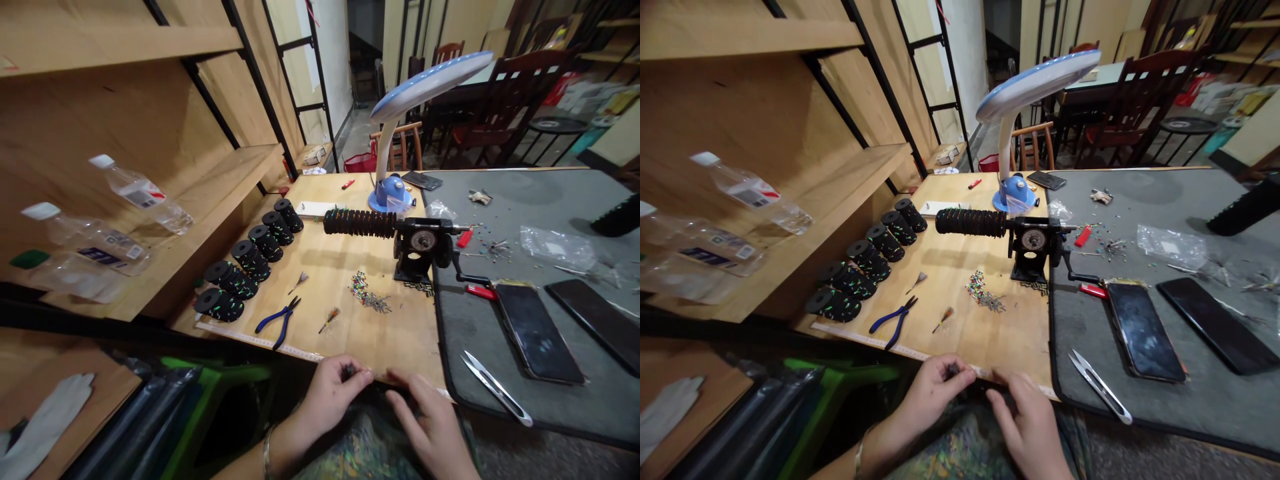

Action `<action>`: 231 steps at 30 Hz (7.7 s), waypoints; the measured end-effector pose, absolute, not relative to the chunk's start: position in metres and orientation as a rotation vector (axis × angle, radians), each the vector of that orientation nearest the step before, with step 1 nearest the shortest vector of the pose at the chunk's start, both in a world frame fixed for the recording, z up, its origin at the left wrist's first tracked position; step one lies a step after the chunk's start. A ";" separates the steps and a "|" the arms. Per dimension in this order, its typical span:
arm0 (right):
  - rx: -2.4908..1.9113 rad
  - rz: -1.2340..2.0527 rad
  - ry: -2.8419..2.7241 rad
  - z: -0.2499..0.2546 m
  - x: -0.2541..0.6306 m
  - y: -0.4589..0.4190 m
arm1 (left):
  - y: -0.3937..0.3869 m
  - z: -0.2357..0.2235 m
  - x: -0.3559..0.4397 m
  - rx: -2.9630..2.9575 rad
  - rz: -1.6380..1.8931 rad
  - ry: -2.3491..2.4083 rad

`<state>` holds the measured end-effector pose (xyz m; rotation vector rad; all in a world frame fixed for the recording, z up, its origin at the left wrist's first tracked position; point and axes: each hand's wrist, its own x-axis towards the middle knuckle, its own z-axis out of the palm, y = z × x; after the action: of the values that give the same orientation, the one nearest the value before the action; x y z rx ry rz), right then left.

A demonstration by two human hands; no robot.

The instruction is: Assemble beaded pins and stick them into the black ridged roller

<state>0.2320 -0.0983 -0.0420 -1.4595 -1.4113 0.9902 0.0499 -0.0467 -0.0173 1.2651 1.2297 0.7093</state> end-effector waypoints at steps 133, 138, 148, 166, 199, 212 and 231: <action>-1.229 1.528 -0.833 -0.055 0.182 -0.063 | -0.029 -0.047 0.062 1.079 0.933 1.045; -1.245 1.520 -0.896 -0.058 0.190 -0.064 | -0.032 -0.048 0.058 1.269 0.922 1.090; -1.193 1.522 -0.917 -0.056 0.197 -0.062 | -0.030 -0.040 0.055 1.258 0.891 1.048; -1.258 1.260 -1.482 -0.035 0.209 -0.058 | -0.019 -0.017 0.059 0.916 0.878 0.850; -1.419 0.211 -1.763 -0.023 0.259 -0.031 | -0.044 0.067 0.024 1.418 0.913 0.832; -1.076 1.416 -1.500 0.017 0.197 -0.079 | -0.057 0.040 0.021 2.141 0.945 1.100; -1.224 1.259 -1.224 0.017 0.201 -0.057 | -0.037 0.038 0.022 1.681 0.889 1.199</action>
<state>0.2006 -0.0569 0.0165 -1.2237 -1.2239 1.2594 0.0217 -0.0367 0.0385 1.6809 1.1987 0.8890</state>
